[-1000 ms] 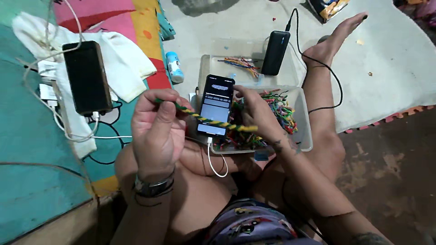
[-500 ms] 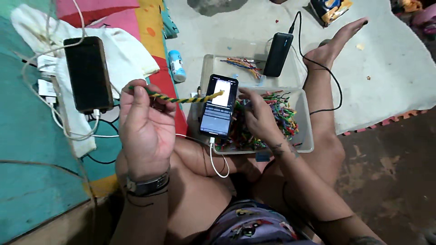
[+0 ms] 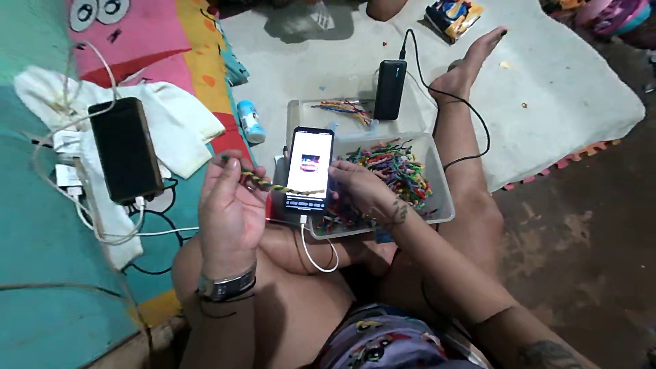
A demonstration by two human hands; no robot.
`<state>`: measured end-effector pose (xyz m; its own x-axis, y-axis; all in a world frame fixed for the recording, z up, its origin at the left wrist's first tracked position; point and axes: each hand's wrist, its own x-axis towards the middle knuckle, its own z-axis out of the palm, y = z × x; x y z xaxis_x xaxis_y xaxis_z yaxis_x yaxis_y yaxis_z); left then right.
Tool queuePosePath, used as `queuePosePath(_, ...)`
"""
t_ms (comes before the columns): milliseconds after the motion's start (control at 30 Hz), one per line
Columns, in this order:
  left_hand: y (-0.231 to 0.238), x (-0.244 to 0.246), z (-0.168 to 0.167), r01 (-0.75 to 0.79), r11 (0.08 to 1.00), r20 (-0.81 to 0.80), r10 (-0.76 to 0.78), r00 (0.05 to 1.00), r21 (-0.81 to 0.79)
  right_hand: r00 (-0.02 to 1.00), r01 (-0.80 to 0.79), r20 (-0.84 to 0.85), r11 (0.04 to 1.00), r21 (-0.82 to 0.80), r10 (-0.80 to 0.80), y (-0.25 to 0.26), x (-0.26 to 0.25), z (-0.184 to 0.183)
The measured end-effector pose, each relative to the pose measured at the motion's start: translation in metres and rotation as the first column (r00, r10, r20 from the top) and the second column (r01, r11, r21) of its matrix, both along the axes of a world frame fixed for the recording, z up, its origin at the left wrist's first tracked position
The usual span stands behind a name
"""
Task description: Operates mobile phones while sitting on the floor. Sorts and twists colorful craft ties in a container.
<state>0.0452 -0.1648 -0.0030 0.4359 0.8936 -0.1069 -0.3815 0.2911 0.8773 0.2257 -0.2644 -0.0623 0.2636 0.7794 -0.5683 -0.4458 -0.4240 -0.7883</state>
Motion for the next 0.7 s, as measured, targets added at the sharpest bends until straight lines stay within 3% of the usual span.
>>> queuePosePath(167, 0.002, -0.001, 0.001, -0.011, 1.000, -0.005, 0.011, 1.000, 0.013, 0.997, 0.030, 0.073, 0.999, 0.025, -0.032, -0.002, -0.004, 0.005)
queuePosePath(333, 0.008, -0.007, 0.000, -0.003, 1.000, -0.042, 0.004, 0.999, 0.019, 0.996, 0.054, 0.057, 0.985, 0.161, -0.064, -0.024, 0.007, 0.015)
queuePosePath(533, 0.009, -0.008, -0.001, 0.127, 0.992, -0.112, -0.127, 0.986, -0.007, 0.990, 0.086, 0.074, 0.932, 0.353, -0.119, -0.056, 0.033, 0.060)
queuePosePath(700, 0.006, -0.011, -0.001, 0.255, 0.963, -0.240, -0.228, 0.944, 0.088, 0.975, 0.145, 0.074, 0.855, 0.499, -0.209, -0.091, 0.049, 0.101)
